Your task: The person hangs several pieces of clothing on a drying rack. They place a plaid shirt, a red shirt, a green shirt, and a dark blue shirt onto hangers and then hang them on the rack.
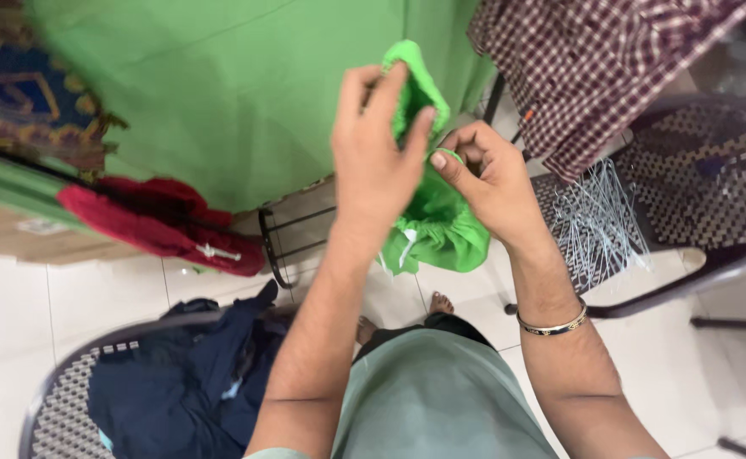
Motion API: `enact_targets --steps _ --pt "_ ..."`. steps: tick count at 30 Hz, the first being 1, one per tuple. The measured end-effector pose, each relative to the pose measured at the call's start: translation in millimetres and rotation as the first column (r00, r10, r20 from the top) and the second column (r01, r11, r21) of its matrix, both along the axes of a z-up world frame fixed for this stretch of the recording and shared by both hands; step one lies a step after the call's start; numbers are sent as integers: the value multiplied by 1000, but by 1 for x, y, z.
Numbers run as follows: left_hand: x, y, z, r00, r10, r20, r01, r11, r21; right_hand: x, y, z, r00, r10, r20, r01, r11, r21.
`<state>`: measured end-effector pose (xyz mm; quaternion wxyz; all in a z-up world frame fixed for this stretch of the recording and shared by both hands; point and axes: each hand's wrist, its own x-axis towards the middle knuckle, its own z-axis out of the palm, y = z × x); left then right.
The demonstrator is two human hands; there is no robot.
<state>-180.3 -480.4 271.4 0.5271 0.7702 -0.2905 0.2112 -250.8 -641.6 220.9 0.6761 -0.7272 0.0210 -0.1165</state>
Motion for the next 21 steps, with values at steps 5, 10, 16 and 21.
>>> enact_targets --steps 5,10,16,21 --pt "-18 -52 -1 975 -224 -8 224 975 14 -17 -17 1 959 -253 129 269 954 -129" --pt "-26 -108 11 931 -327 165 310 943 123 -17 -70 6 920 -337 199 344 939 -1" --pt "-33 -213 24 862 -425 276 420 904 81 -23 -190 -5 801 -502 327 489 863 127" --pt "-34 -321 27 809 -567 157 587 796 -151 -35 -305 -8 717 -510 475 509 849 143"
